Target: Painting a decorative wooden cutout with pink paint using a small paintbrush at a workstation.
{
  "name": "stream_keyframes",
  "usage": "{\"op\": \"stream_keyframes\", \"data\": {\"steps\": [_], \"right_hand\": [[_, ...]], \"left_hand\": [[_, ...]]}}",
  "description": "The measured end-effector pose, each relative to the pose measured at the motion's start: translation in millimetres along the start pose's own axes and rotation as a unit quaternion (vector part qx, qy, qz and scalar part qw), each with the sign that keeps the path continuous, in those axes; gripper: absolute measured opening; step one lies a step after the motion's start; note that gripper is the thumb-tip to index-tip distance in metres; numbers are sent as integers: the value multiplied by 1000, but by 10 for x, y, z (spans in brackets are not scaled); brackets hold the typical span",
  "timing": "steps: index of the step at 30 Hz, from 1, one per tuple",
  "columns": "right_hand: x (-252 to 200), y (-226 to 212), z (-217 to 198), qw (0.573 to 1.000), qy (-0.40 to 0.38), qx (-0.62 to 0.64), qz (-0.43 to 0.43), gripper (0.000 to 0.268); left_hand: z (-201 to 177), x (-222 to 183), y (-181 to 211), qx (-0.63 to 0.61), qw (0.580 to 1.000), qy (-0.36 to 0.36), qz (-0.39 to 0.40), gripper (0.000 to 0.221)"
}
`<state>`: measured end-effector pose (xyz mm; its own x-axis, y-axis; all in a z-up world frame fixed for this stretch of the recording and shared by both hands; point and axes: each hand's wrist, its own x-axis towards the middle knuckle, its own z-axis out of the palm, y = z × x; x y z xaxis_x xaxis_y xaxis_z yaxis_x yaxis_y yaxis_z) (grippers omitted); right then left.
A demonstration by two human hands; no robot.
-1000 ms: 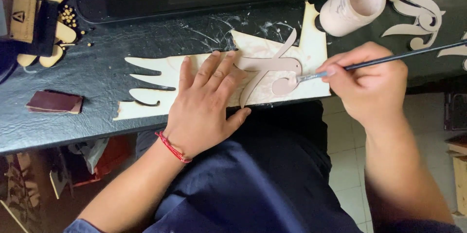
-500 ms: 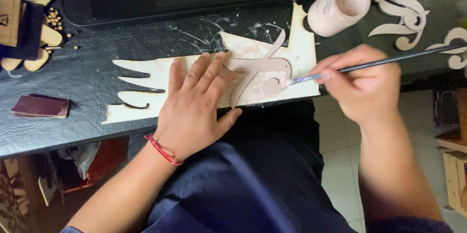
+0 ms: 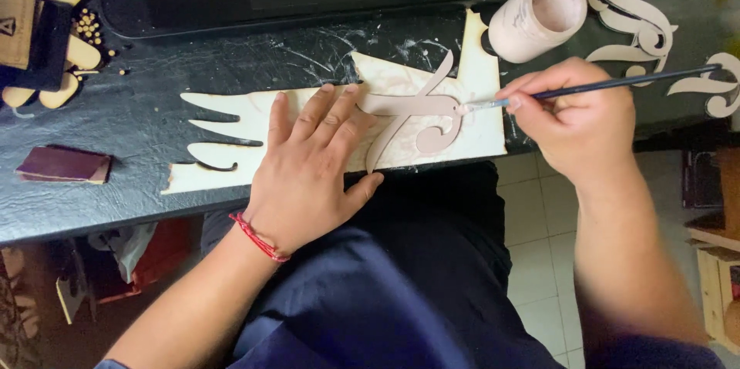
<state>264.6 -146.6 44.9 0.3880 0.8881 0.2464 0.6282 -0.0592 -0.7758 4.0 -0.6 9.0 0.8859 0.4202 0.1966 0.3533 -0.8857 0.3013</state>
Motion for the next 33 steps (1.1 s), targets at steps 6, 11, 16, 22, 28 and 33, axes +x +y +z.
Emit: {"op": "stream_keyframes", "data": {"steps": [6, 11, 16, 22, 28, 33], "right_hand": [[12, -40, -65, 997, 12, -65, -46, 11], [51, -119, -37, 973, -26, -202, -107, 8], [174, -177, 151, 965, -45, -221, -133, 8], [273, -302, 163, 976, -48, -151, -147, 8], [296, -190, 66, 965, -47, -230, -116, 9], [407, -209, 253, 969, -62, -178, -159, 9]], "left_hand": [[2, -8, -6, -16, 1000, 9, 4, 64], [9, -24, -8, -18, 1000, 15, 7, 64], [41, -41, -17, -17, 1000, 19, 4, 64], [50, -33, -40, -25, 1000, 9, 7, 62], [52, -41, -39, -27, 999, 20, 17, 62], [49, -38, -43, -24, 999, 19, 12, 64]]}}
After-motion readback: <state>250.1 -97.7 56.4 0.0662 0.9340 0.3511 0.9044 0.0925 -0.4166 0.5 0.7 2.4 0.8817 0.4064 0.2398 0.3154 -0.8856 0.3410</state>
